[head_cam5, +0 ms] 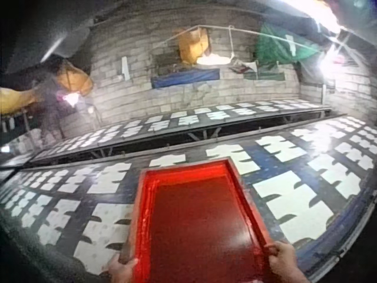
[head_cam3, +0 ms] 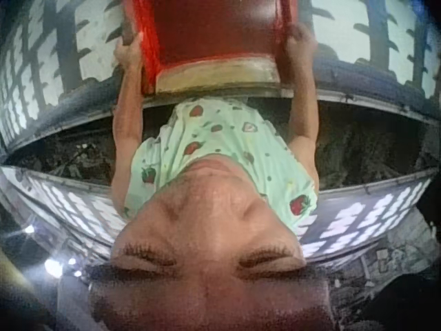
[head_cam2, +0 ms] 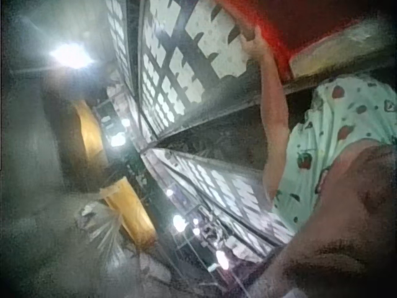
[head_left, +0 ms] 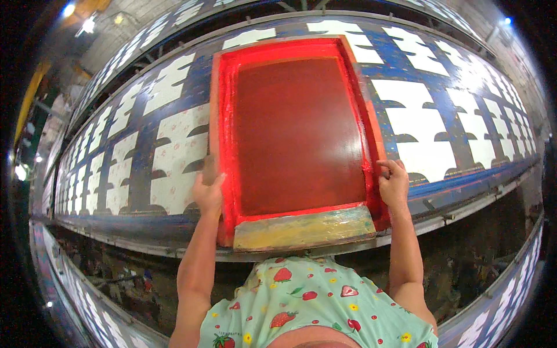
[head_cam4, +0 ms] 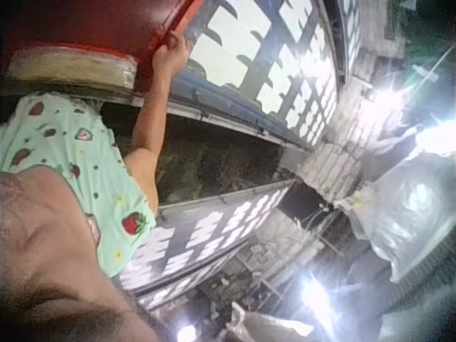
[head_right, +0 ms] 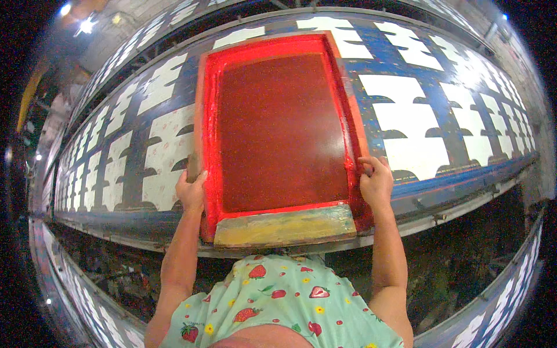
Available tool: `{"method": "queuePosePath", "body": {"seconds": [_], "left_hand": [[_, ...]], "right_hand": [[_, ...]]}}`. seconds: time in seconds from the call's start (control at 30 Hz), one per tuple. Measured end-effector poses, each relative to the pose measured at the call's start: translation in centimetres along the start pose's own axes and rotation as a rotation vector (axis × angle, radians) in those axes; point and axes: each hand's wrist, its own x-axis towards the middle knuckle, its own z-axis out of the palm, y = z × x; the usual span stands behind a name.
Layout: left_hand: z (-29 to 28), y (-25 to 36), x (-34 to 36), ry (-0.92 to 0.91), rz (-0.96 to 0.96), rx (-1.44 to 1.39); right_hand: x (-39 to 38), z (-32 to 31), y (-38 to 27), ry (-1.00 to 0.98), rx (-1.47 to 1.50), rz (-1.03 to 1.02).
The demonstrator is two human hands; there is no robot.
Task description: The person uses a squeegee to spread red ink across a screen printing frame placed over a patterned surface. They repeatedly pull the squeegee across the screen to evenly distribute the ink.
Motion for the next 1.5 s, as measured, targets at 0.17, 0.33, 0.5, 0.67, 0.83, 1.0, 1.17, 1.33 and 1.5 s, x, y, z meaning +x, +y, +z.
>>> {"method": "queuePosePath", "body": {"seconds": [0.17,0.33,0.5,0.67,0.83,1.0,1.17,1.33,1.5], "left_hand": [[0.2,-0.4,-0.1,0.001,0.006,0.144],[0.5,-1.5,0.2,0.018,0.001,0.167],[0.8,-2.0,0.2,0.0,-0.037,0.264],[0.8,-2.1,0.1,-0.006,-0.054,0.254],[1.0,-2.9,0.3,0.035,0.039,0.333],[1.5,-4.0,0.9,0.017,-0.008,0.257],[1.8,-4.2,0.9,0.062,0.11,0.215],[1.4,-3.6,0.5,0.047,0.087,0.161],[1.2,-3.6,0.5,0.008,0.068,0.124]], "right_hand": [[0.3,0.0,1.5,-0.042,-0.011,-0.069],[-2.3,-0.7,-1.6,0.118,-0.268,-0.459],[-10.3,-1.6,-7.5,-0.437,-0.112,-0.731],[-13.2,0.6,-11.5,-0.579,-0.275,-0.843],[-13.3,3.0,-14.5,-0.492,-0.325,-0.833],[-12.4,6.1,-18.0,-0.673,-0.588,-0.626],[-12.2,4.3,-18.4,-0.731,-0.63,-0.553],[-15.6,4.5,-17.9,-0.609,-0.592,-0.578],[-16.2,6.5,-16.2,-0.405,-0.478,-0.672]]}}
